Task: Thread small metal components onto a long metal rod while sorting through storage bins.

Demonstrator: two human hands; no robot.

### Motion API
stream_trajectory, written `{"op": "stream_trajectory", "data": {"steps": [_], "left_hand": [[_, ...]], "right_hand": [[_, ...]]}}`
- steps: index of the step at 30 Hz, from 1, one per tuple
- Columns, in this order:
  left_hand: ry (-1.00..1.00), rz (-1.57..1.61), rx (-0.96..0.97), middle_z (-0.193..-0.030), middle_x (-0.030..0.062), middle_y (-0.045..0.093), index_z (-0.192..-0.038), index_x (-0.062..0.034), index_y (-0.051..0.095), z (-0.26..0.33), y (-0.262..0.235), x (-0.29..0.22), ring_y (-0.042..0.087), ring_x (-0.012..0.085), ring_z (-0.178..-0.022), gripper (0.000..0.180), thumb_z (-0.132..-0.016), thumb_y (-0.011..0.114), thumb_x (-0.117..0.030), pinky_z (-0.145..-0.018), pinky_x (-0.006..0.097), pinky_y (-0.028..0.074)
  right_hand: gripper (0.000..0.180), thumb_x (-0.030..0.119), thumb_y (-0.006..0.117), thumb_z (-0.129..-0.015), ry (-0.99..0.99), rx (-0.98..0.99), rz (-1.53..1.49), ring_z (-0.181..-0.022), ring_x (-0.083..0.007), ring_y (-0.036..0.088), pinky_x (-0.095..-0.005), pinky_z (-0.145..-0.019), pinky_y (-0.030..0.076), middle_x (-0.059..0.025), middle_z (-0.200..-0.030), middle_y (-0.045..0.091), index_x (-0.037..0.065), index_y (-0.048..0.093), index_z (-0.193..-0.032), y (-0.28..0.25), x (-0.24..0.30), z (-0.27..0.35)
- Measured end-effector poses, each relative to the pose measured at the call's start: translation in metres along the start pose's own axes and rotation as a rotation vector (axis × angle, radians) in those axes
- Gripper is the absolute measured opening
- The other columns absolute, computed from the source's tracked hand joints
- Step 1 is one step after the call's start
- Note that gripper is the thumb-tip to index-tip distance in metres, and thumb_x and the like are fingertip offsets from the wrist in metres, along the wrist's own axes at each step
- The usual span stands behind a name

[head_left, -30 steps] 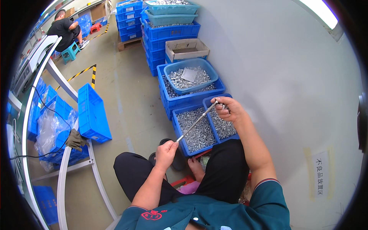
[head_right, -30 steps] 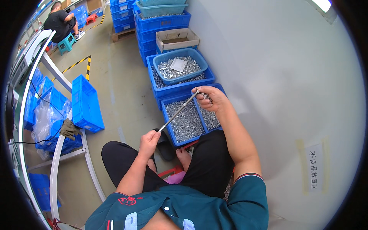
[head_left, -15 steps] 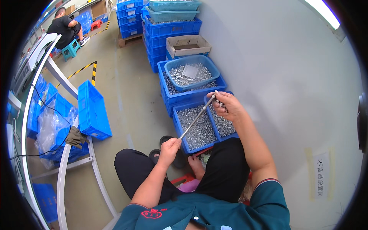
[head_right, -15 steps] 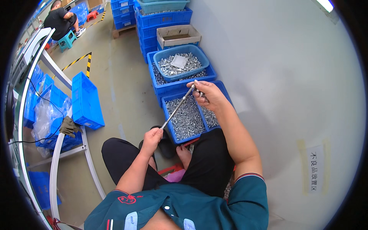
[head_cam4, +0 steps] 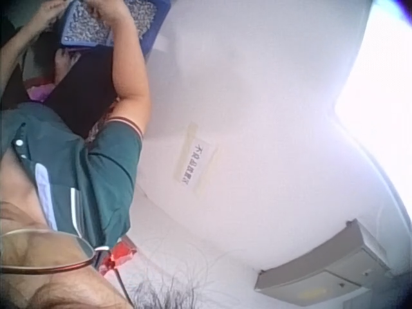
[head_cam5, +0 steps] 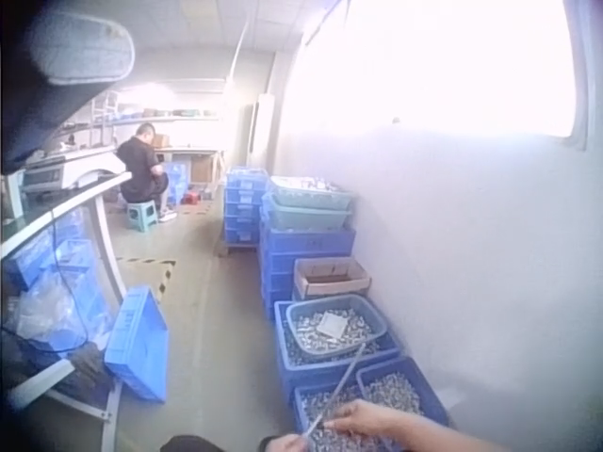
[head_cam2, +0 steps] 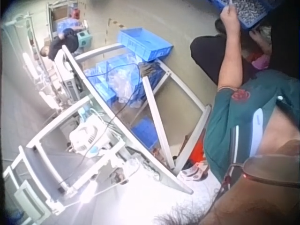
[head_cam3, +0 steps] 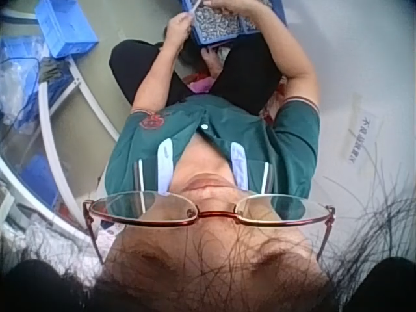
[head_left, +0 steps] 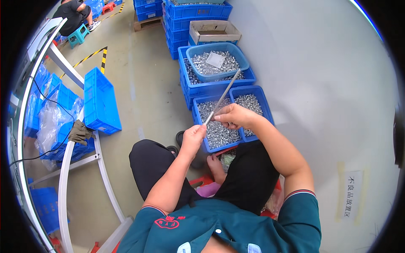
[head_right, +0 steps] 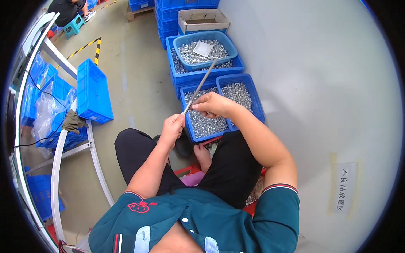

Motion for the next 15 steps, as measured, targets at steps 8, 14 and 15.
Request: {"op": "stream_trajectory", "data": {"steps": [8, 14, 15], "left_hand": [[-0.061, -0.075, -0.068, -0.054, -0.0061, 0.039, -0.061, -0.0060, 0.049, 0.006, -0.012, 0.007, 0.032, 0.0033, -0.049, 0.035, -0.090, 0.053, -0.026, -0.045, 0.022, 0.026], [0.000, -0.177, -0.056, -0.055, -0.0054, 0.041, -0.063, -0.0040, 0.051, 0.013, -0.021, 0.011, 0.034, 0.0037, -0.052, 0.033, -0.089, 0.053, -0.024, -0.047, 0.023, 0.028], [0.008, -0.176, -0.054, -0.055, -0.0054, 0.041, -0.063, -0.0040, 0.051, 0.015, -0.022, 0.010, 0.034, 0.0037, -0.052, 0.033, -0.089, 0.053, -0.024, -0.047, 0.023, 0.028]], "right_hand": [[0.019, 0.015, 0.046, -0.089, 0.029, -0.028, -0.872, -0.048, -0.0048, 0.038, -0.0145, -0.034, 0.023, -0.0058, -0.076, 0.050, -0.001, 0.049, -0.099, -0.055, -0.016, -0.004], [0.016, 0.013, 0.052, -0.087, -0.170, 0.033, -0.972, -0.048, -0.0042, 0.038, -0.0159, -0.034, 0.024, -0.0030, -0.074, 0.049, 0.001, 0.051, -0.097, -0.068, -0.017, -0.001], [0.016, 0.015, 0.053, -0.087, -0.215, 0.047, -0.976, -0.048, -0.0040, 0.037, -0.0159, -0.034, 0.024, -0.0023, -0.074, 0.049, 0.002, 0.052, -0.097, -0.068, -0.017, 0.000]]}}
Point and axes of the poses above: each hand's wrist, its own z-axis away from the middle knuckle, its own y-axis out of the palm, x = y × z, the point moved 2 cm from there along -z, towards the middle knuckle
